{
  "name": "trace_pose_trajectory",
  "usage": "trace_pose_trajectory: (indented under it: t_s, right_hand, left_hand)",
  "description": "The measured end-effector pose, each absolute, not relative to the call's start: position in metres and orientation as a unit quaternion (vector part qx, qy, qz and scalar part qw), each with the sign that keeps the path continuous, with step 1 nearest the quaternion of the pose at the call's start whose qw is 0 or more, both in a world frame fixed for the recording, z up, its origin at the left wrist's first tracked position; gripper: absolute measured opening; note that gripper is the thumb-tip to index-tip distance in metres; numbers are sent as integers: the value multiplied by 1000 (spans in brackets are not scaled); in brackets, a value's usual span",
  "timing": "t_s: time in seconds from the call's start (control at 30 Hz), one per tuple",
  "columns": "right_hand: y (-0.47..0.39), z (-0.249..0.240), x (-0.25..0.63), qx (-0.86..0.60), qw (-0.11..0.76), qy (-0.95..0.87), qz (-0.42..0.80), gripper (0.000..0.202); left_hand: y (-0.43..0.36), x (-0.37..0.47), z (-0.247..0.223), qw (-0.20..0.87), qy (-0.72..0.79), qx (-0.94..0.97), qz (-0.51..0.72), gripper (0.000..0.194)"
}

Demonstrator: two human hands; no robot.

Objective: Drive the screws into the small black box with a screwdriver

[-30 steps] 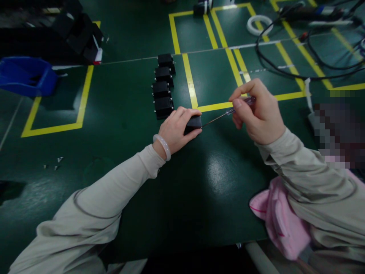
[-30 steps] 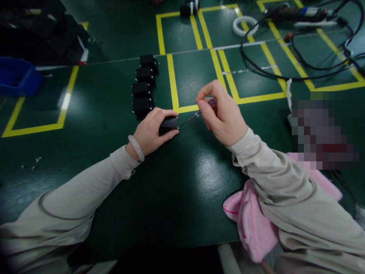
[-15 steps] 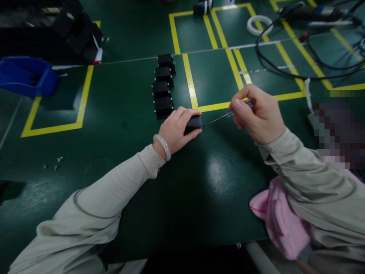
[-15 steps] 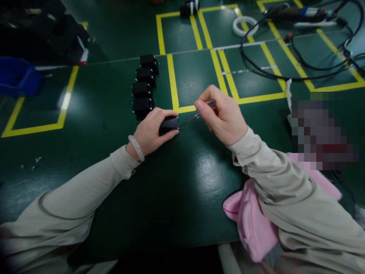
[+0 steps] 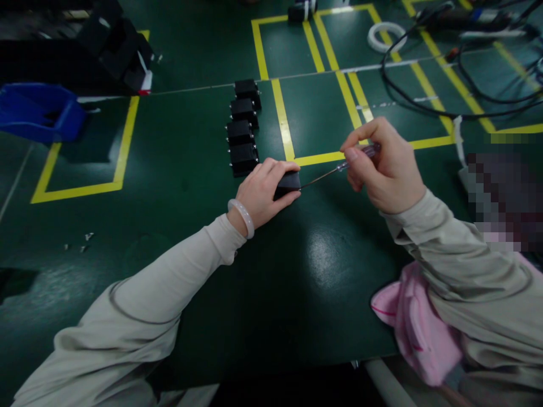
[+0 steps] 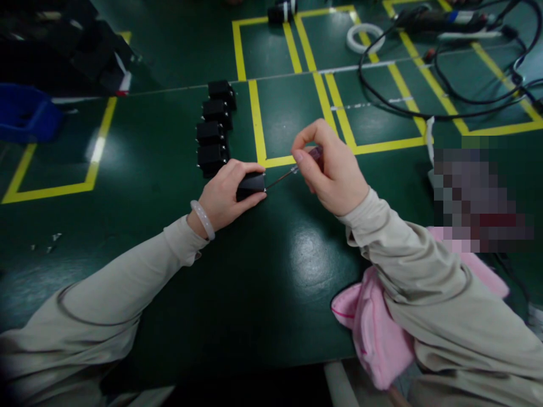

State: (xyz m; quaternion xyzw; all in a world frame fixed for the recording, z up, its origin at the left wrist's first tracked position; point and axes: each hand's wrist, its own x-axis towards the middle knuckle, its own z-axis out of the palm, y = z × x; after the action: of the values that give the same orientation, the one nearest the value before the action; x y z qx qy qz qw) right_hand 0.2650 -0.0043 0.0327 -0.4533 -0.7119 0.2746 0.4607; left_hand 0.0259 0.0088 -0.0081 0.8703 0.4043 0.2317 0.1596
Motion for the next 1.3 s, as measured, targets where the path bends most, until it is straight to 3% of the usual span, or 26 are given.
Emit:
trace_pose_trajectory:
  t_s: [1.3]
  right_hand:
    - [-3,31,265,-429,467,-725,270,32]
  left_hand:
    - [9,26,-8,160,407,869,231,40]
